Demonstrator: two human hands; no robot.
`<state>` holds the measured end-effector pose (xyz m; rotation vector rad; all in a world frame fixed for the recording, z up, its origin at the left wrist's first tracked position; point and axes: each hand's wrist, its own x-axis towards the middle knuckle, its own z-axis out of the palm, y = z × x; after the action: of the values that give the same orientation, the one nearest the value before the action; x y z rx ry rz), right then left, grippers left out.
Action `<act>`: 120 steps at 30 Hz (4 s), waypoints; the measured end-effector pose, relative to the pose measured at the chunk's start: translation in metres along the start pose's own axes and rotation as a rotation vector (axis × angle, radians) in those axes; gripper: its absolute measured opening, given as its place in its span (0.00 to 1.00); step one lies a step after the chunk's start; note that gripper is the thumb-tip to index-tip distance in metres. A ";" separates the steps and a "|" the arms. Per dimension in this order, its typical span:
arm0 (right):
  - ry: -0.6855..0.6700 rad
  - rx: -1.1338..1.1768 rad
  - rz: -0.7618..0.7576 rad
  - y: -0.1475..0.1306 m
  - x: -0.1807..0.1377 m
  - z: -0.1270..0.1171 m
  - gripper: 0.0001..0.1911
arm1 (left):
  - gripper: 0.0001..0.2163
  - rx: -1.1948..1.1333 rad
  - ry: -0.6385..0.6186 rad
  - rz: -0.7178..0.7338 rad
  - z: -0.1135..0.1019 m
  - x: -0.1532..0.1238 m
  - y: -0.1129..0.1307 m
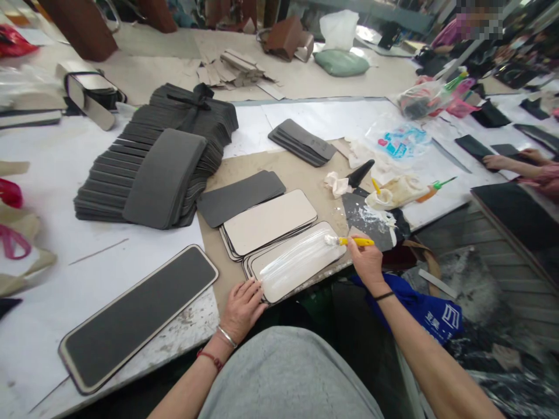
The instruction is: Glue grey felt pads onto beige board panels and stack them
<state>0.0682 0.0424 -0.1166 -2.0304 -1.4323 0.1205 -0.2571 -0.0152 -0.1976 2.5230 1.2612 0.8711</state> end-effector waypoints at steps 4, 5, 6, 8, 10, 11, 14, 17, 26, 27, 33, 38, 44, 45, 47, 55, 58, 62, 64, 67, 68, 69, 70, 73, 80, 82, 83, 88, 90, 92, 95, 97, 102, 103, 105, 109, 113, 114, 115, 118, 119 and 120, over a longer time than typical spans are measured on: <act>-0.140 0.204 -0.016 -0.047 -0.021 0.012 0.13 | 0.10 -0.004 -0.005 0.003 0.001 -0.001 -0.001; -0.212 0.293 -0.010 -0.065 -0.033 0.021 0.12 | 0.11 -0.005 -0.009 0.001 0.001 -0.001 -0.001; -0.284 0.381 0.003 -0.082 -0.045 0.030 0.12 | 0.11 -0.005 -0.012 0.000 0.001 -0.001 -0.002; -0.414 0.514 0.031 -0.109 -0.066 0.049 0.11 | 0.11 -0.004 -0.012 -0.003 0.001 -0.001 -0.002; -0.478 0.553 0.041 -0.118 -0.073 0.063 0.10 | 0.11 -0.003 -0.008 -0.008 0.001 -0.001 -0.001; -0.473 0.538 0.041 -0.115 -0.071 0.067 0.10 | 0.11 -0.003 -0.005 -0.013 0.001 -0.001 0.000; -0.329 0.407 0.065 -0.076 -0.041 0.061 0.13 | 0.11 -0.001 0.004 -0.020 0.001 0.001 0.001; -0.137 0.249 0.141 -0.021 0.000 0.038 0.18 | 0.10 0.008 0.007 -0.006 0.000 0.003 0.002; -0.030 -0.064 -0.129 0.019 0.026 -0.008 0.16 | 0.10 0.020 -0.010 -0.007 0.000 0.004 0.003; -0.034 -0.073 -0.163 0.016 0.022 -0.008 0.16 | 0.10 0.019 -0.008 -0.008 0.001 0.004 0.002; -0.267 0.128 -0.123 -0.020 -0.014 -0.004 0.13 | 0.10 0.007 -0.007 0.000 -0.001 0.005 0.003; -0.250 0.255 0.055 -0.041 -0.007 -0.009 0.16 | 0.10 0.011 -0.048 -0.001 -0.005 0.007 0.003; -0.454 0.379 0.056 -0.058 0.014 0.006 0.17 | 0.11 0.031 -0.098 -0.007 -0.007 0.008 0.003; -0.506 0.457 0.077 -0.065 0.011 0.013 0.16 | 0.10 0.033 -0.102 -0.015 -0.007 0.008 0.003; -0.579 0.615 0.124 -0.082 -0.001 0.029 0.15 | 0.10 0.036 -0.104 -0.035 -0.007 0.007 0.004; -0.535 0.558 0.126 -0.088 -0.023 0.078 0.17 | 0.09 0.000 -0.120 -0.098 -0.005 0.006 0.005; -0.409 0.395 0.144 -0.057 -0.001 0.066 0.19 | 0.09 -0.011 -0.115 -0.107 -0.005 0.005 0.005; -0.302 0.318 0.154 -0.046 0.012 0.046 0.21 | 0.09 -0.012 -0.095 -0.107 -0.004 0.005 0.005; -0.328 0.369 0.128 -0.059 0.004 0.045 0.20 | 0.09 -0.011 -0.096 -0.098 -0.004 0.005 0.005; -0.443 0.459 0.079 -0.076 -0.009 0.055 0.18 | 0.10 -0.003 -0.111 -0.081 -0.004 0.005 0.004; -0.460 0.458 0.069 -0.075 -0.009 0.058 0.18 | 0.10 0.002 -0.118 -0.077 -0.004 0.005 0.003; -0.453 0.433 0.067 -0.070 -0.006 0.059 0.18 | 0.10 0.006 -0.123 -0.075 -0.004 0.005 0.003; -0.419 0.391 0.078 -0.062 0.001 0.057 0.19 | 0.10 0.009 -0.126 -0.076 -0.004 0.005 0.003; -0.216 0.221 0.122 -0.028 0.025 0.038 0.21 | 0.10 0.010 -0.127 -0.086 -0.003 0.004 0.004; -0.359 0.252 0.038 -0.038 -0.025 0.003 0.17 | 0.10 0.013 -0.105 -0.083 -0.004 0.003 0.005; -0.427 0.277 0.017 -0.042 -0.044 0.008 0.16 | 0.10 0.010 -0.103 -0.076 -0.003 0.003 0.004; -0.399 0.242 0.008 -0.038 -0.047 0.009 0.16 | 0.10 0.006 -0.101 -0.073 -0.003 0.003 0.003; -0.067 -0.035 0.026 0.001 -0.012 -0.014 0.20 | 0.10 -0.004 -0.079 -0.045 -0.003 0.005 0.002; -0.039 -0.038 0.020 0.001 0.003 -0.025 0.19 | 0.10 -0.002 -0.078 -0.038 -0.004 0.005 0.002; -0.079 0.054 0.034 -0.014 0.008 -0.026 0.18 | 0.10 0.002 -0.082 -0.037 -0.005 0.006 0.003; -0.258 0.330 0.100 -0.054 -0.003 -0.007 0.17 | 0.10 0.018 -0.086 -0.042 -0.005 0.004 0.004; -0.410 0.499 0.119 -0.082 -0.019 0.016 0.15 | 0.10 0.023 -0.084 -0.050 -0.004 0.003 0.004; -0.587 0.634 0.089 -0.122 -0.050 0.069 0.15 | 0.10 0.007 -0.096 -0.080 -0.002 0.001 0.003; -0.583 0.613 0.080 -0.122 -0.051 0.074 0.15 | 0.10 0.006 -0.104 -0.085 -0.002 0.001 0.003; -0.533 0.531 0.074 -0.113 -0.042 0.073 0.16 | 0.11 0.001 -0.124 -0.092 -0.004 0.002 0.004; -0.347 0.254 0.006 -0.081 0.001 0.049 0.17 | 0.11 -0.065 -0.148 -0.154 -0.011 0.005 0.009; -0.384 -0.012 -0.082 -0.059 0.054 0.045 0.17 | 0.12 -0.165 -0.092 -0.290 -0.016 0.014 0.010; -0.412 -0.086 -0.107 -0.056 0.065 0.050 0.16 | 0.11 -0.162 -0.032 -0.346 -0.015 0.019 0.007; -0.441 -0.171 -0.138 -0.054 0.075 0.057 0.16 | 0.11 -0.144 0.042 -0.413 -0.013 0.026 0.003; -0.540 -0.434 -0.215 -0.049 0.096 0.082 0.15 | 0.13 -0.026 0.207 -0.651 -0.004 0.051 -0.017; -0.581 -0.497 -0.219 -0.049 0.100 0.089 0.16 | 0.15 0.012 0.210 -0.732 -0.001 0.060 -0.024; -0.620 -0.544 -0.210 -0.048 0.102 0.094 0.16 | 0.16 0.043 0.192 -0.803 0.002 0.068 -0.030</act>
<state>0.0302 0.1836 -0.1360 -2.3673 -2.2512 0.3214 -0.2443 0.0571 -0.1833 1.6942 2.1229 0.8720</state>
